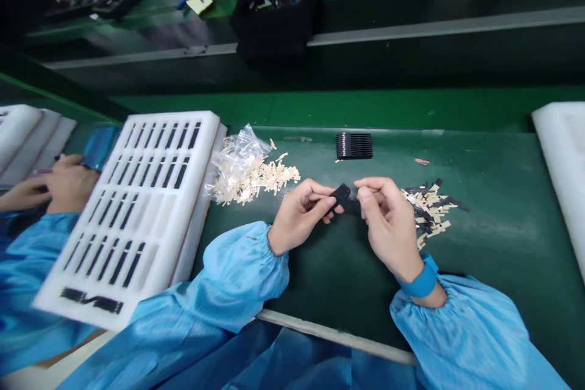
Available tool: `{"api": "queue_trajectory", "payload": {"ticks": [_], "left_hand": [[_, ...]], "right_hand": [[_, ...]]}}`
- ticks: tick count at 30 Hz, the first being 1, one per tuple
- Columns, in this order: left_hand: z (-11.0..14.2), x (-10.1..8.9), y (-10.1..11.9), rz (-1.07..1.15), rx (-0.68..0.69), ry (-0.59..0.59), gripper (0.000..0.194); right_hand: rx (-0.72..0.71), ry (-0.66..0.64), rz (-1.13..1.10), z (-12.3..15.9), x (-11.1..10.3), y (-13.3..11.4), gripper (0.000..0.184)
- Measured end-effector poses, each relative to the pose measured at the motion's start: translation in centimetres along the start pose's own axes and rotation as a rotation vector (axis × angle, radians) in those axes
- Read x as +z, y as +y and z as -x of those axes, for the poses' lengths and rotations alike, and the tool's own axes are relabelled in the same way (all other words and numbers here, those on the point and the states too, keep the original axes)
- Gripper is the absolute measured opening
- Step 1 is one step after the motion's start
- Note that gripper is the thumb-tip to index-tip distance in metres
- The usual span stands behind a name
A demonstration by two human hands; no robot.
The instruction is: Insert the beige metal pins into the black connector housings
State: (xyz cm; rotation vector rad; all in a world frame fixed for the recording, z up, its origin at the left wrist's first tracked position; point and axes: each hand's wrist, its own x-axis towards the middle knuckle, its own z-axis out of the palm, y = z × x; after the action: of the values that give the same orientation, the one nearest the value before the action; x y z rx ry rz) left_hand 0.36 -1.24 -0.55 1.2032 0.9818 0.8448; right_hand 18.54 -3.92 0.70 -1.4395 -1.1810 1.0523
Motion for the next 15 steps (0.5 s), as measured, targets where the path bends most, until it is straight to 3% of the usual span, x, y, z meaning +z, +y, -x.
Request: {"api": "queue_trajectory", "payload": {"ticks": [5, 11, 15], "left_hand": [[0.05, 0.25, 0.35, 0.061, -0.026, -0.006, 0.039], [0.10, 0.31, 0.52, 0.118, -0.080, -0.068, 0.040], [-0.13, 0.28, 0.71, 0.121, -0.106, -0.059, 0.041]], "right_hand": [[-0.084, -0.084, 0.025, 0.14, 0.42, 0.45, 0.026], [-0.189, -0.045, 0.208, -0.01, 0.15, 0.36, 0.029], [-0.115, -0.039, 0.164, -0.40, -0.24, 0.25, 0.044]]}}
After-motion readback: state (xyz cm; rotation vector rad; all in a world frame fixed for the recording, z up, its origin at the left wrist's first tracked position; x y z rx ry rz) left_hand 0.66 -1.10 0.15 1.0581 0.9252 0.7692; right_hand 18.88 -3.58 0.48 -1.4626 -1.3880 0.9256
